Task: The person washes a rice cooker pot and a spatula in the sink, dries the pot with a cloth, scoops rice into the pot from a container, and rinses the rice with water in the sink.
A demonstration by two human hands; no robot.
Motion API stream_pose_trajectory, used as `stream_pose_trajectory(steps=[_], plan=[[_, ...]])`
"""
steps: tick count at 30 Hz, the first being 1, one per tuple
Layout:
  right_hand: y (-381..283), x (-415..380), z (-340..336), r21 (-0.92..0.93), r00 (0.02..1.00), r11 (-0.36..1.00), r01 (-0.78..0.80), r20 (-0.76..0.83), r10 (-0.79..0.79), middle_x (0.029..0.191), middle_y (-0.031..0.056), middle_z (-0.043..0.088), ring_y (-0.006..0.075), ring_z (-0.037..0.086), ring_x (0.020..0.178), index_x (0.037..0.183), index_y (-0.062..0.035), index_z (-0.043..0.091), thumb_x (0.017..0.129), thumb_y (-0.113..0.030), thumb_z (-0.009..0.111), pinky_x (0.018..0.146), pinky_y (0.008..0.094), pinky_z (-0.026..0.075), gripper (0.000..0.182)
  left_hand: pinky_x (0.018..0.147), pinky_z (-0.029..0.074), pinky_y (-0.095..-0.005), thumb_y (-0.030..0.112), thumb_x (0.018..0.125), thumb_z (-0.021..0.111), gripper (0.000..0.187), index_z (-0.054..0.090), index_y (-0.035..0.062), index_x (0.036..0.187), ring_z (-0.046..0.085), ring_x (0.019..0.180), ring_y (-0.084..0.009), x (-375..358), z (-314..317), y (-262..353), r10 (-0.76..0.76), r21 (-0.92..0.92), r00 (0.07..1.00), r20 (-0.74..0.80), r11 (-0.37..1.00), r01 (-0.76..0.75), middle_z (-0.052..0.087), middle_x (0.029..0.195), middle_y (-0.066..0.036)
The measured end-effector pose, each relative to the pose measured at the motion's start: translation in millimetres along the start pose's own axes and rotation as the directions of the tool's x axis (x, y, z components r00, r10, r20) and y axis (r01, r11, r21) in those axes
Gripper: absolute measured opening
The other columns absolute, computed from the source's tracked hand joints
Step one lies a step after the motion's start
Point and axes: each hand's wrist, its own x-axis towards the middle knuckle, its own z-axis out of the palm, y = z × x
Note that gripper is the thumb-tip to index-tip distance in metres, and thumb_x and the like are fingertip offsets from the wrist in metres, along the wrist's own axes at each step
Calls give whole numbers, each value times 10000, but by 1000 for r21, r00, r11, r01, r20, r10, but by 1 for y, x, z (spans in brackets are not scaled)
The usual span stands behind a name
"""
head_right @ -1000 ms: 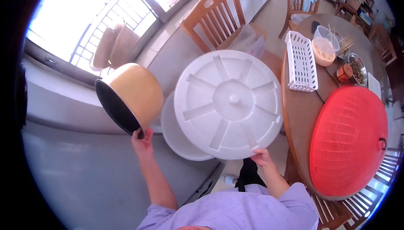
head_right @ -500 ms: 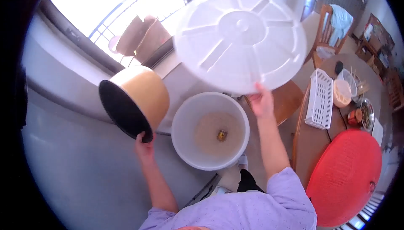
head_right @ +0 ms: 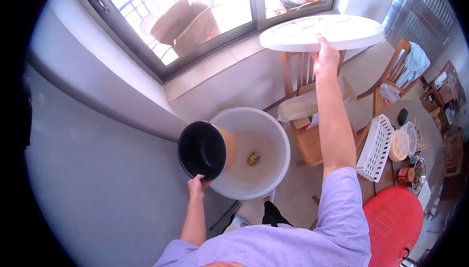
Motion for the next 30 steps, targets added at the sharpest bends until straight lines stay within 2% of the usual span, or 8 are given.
stream_pose_trajectory(steps=[3, 6, 8, 12, 15, 20, 26, 30], plan=[[17, 6, 6, 115, 997, 993, -22, 71, 14, 1067, 67, 572, 210, 553, 990, 1103, -47, 566, 795, -115, 650, 754, 371, 499, 327, 516, 560, -333, 43, 731, 574, 190, 523, -118, 820, 627, 553, -266, 9, -10, -23, -30, 25, 999, -40, 999, 31, 611, 732, -195], [28, -13, 7, 154, 982, 984, -87, 179, 59, 1143, 78, 532, 235, 536, 1036, 1216, -57, 470, 832, -116, 607, 826, 407, 488, 411, 528, 548, -333, 93, 744, 566, 194, 559, -95, 792, 628, 556, -267, 18, -20, -41, -41, 105, 995, -96, 993, 51, 624, 732, -193], [30, -28, 8, 166, 969, 974, -153, 219, 114, 1210, 96, 487, 253, 498, 1104, 1298, -70, 374, 850, -101, 586, 888, 431, 459, 497, 523, 551, -331, 85, 745, 562, 188, 553, -96, 794, 630, 559, -271, 20, -27, -47, -39, 79, 993, -107, 996, 48, 624, 733, -196], [39, -36, -9, 196, 958, 963, -183, 254, 130, 1227, 112, 479, 266, 467, 1143, 1302, -55, 368, 841, -130, 621, 946, 442, 418, 531, 489, 548, -327, 46, 723, 576, 201, 519, -108, 840, 621, 531, -257, 26, -38, -58, -70, 35, 982, -175, 996, 77, 616, 739, -190], [51, -34, -31, 210, 943, 948, -237, 286, 173, 1248, 134, 463, 285, 454, 1152, 1317, -39, 338, 823, -179, 659, 967, 452, 401, 606, 484, 544, -318, 53, 731, 568, 205, 528, -107, 852, 618, 522, -256, 27, -46, -62, -94, 114, 981, -168, 987, 114, 618, 738, -189], [63, -37, -53, 221, 926, 928, -299, 304, 226, 1257, 136, 454, 289, 445, 1166, 1331, -29, 303, 820, -202, 666, 986, 466, 379, 650, 475, 536, -310, 60, 742, 558, 195, 531, -102, 845, 618, 513, -249, 21, -49, -63, -115, 120, 977, -178, 983, 138, 621, 728, -179], [69, -50, -59, 233, 948, 934, -272, 233, 218, 1252, 133, 457, 295, 442, 1167, 1310, -26, 328, 829, -217, 654, 979, 495, 384, 611, 471, 535, -336, 73, 733, 560, 185, 543, -92, 817, 622, 527, -263, 25, -52, -74, -104, 125, 975, -195, 984, 130, 617, 723, -172], [70, -51, -72, 205, 931, 934, -292, 286, 228, 1214, 133, 489, 282, 464, 1150, 1261, -26, 384, 839, -210, 638, 978, 493, 392, 525, 470, 540, -356, 82, 724, 566, 176, 551, -73, 807, 612, 528, -267, 35, -52, -83, -106, 152, 981, -162, 980, 131, 602, 727, -159]])
